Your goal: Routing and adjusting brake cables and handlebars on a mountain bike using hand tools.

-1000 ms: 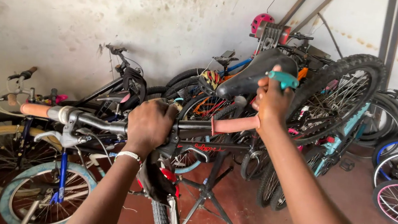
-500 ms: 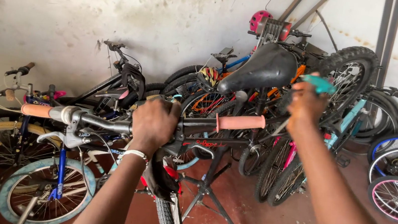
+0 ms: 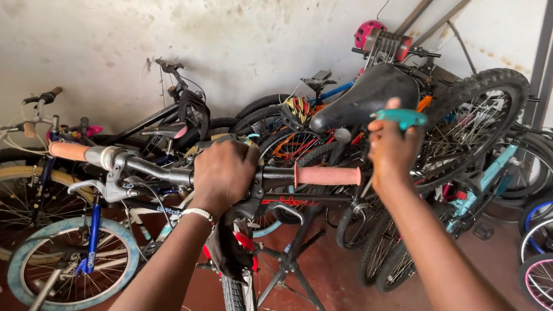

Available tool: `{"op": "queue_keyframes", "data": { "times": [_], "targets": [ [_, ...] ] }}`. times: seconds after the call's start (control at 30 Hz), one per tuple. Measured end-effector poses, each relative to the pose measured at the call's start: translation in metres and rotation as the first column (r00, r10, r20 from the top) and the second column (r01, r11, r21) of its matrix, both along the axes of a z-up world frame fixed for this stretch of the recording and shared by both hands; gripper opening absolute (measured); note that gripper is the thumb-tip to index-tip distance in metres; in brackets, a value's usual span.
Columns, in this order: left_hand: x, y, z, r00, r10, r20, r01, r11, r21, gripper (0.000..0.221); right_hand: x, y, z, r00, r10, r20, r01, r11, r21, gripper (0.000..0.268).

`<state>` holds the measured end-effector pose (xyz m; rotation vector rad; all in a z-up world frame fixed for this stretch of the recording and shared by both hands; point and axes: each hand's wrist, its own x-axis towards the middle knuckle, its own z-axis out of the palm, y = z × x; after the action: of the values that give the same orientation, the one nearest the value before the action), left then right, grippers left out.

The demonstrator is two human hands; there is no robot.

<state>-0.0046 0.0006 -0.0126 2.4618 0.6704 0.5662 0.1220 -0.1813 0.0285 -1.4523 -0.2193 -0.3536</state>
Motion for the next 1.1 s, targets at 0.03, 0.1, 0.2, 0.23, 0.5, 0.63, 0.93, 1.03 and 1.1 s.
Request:
{"op": "queue_keyframes", "data": {
  "times": [0.03,0.1,0.2,0.23,0.5,0.63,0.93,1.03,1.1],
  "targets": [
    [0.000,0.002,-0.001,1.000,-0.003,0.003,0.003,1.000,0.001,0.045,0.019,-0.010,-0.004,1.000,-0.003,0.003,0.003,1.000,0.001,0.048],
    [0.000,0.004,-0.004,0.999,-0.007,0.048,0.007,1.000,-0.015,0.044,0.055,-0.030,-0.014,0.998,-0.067,0.006,0.067,0.997,-0.041,0.047],
    [0.003,0.004,-0.002,1.000,0.003,0.006,-0.003,1.000,0.009,0.045,0.064,-0.054,-0.008,0.994,-0.101,-0.035,0.101,0.995,-0.004,0.050],
    [0.005,0.003,-0.003,1.000,0.004,0.009,-0.004,1.000,0.009,0.045,0.046,-0.032,-0.004,0.994,-0.100,-0.033,0.100,0.995,-0.004,0.050],
    [0.003,0.005,0.000,1.000,-0.016,0.011,0.016,1.000,-0.013,0.046,0.028,0.028,-0.037,0.987,0.008,-0.162,-0.032,0.989,-0.145,0.059],
    [-0.002,0.001,0.000,0.998,-0.048,0.035,0.050,0.998,-0.041,0.045,0.025,0.025,-0.038,0.996,0.025,-0.083,-0.031,0.998,-0.061,0.060],
    [0.000,0.001,-0.002,0.998,-0.043,0.054,0.045,0.999,-0.026,0.047,0.072,-0.050,-0.014,0.946,-0.315,-0.078,0.312,0.949,-0.042,0.052],
    [0.004,-0.004,-0.001,1.000,-0.007,0.023,0.006,0.998,0.055,0.055,0.046,-0.024,-0.019,0.942,-0.222,-0.253,0.270,0.946,0.177,0.037],
    [0.005,-0.002,0.001,0.999,-0.026,0.019,0.026,1.000,0.002,0.048,0.012,0.042,-0.044,0.983,0.094,-0.160,-0.108,0.991,-0.082,0.057]
  ]
}}
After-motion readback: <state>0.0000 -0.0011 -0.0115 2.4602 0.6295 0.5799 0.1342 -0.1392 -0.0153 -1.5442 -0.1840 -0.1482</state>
